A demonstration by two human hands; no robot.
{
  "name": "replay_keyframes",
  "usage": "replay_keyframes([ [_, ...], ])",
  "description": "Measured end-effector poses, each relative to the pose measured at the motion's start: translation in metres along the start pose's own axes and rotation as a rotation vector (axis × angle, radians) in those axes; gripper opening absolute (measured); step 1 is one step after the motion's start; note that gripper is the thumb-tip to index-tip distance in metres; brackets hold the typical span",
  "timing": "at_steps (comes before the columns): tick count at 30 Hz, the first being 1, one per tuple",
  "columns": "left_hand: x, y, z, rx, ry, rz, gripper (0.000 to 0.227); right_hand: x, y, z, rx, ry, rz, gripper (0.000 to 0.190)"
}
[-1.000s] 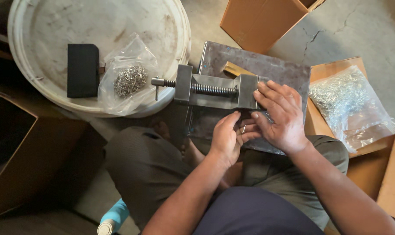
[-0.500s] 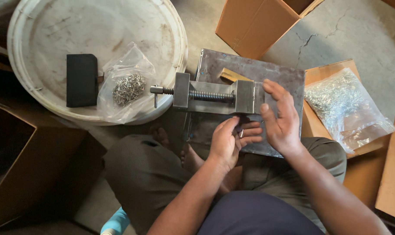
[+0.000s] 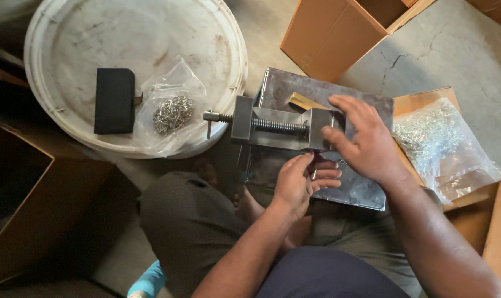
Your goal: The person sits on the floor and uses a bench vise to assemble small metal components. They pick up metal pieces from a plastic bag and a metal plate, place them into the vise, and tighten the screw mechanism to secure the parts.
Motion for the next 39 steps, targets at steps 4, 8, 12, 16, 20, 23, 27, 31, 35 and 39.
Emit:
replay_keyframes([
  [4,-0.002,0.003,0.0,0.006,-0.017,0.005,0.034,-0.001,0.002,0.007,0.019,0.002,-0.001,0.066],
  [8,0.0,0.002,0.005,0.032,-0.034,0.008,0.036,0.002,-0.004,0.02,-0.177,-0.115,-0.154,0.091],
  [12,0.0,-0.001,0.001,0.06,-0.02,0.02,0.034,0.007,-0.001,0.027,-0.105,-0.129,-0.124,0.094],
  [16,0.004,-0.01,0.001,0.073,-0.008,-0.025,0.033,0.01,-0.002,0.023,-0.115,-0.092,-0.157,0.091],
  [20,0.007,-0.013,0.001,0.084,0.009,-0.033,0.034,0.014,-0.002,0.024,-0.112,-0.094,-0.195,0.088],
  [23,0.006,-0.012,0.0,0.075,0.008,-0.048,0.033,0.012,0.0,0.025,-0.106,-0.087,-0.202,0.089],
  [27,0.005,-0.008,0.002,0.102,-0.004,-0.057,0.036,0.009,0.005,0.016,-0.015,-0.118,-0.164,0.086],
  [31,0.006,-0.009,0.0,0.083,-0.024,-0.067,0.034,0.011,-0.008,0.004,0.079,-0.098,-0.131,0.075],
  [35,0.006,-0.009,0.001,0.113,-0.045,-0.029,0.035,0.022,-0.049,0.011,-0.119,-0.058,-0.175,0.047],
  [39,0.005,-0.011,0.001,0.157,0.026,-0.025,0.036,0.042,-0.078,0.034,-0.404,-0.074,-0.263,0.036],
])
Point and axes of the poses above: each hand's wrist, its own x-axis towards the middle knuckle, its own z-axis out of the palm, y = z × x, the point moved 9 cm from there along x, towards the middle knuckle, and after that the axes turned 1 degree about -y, right-handed, at the moved point
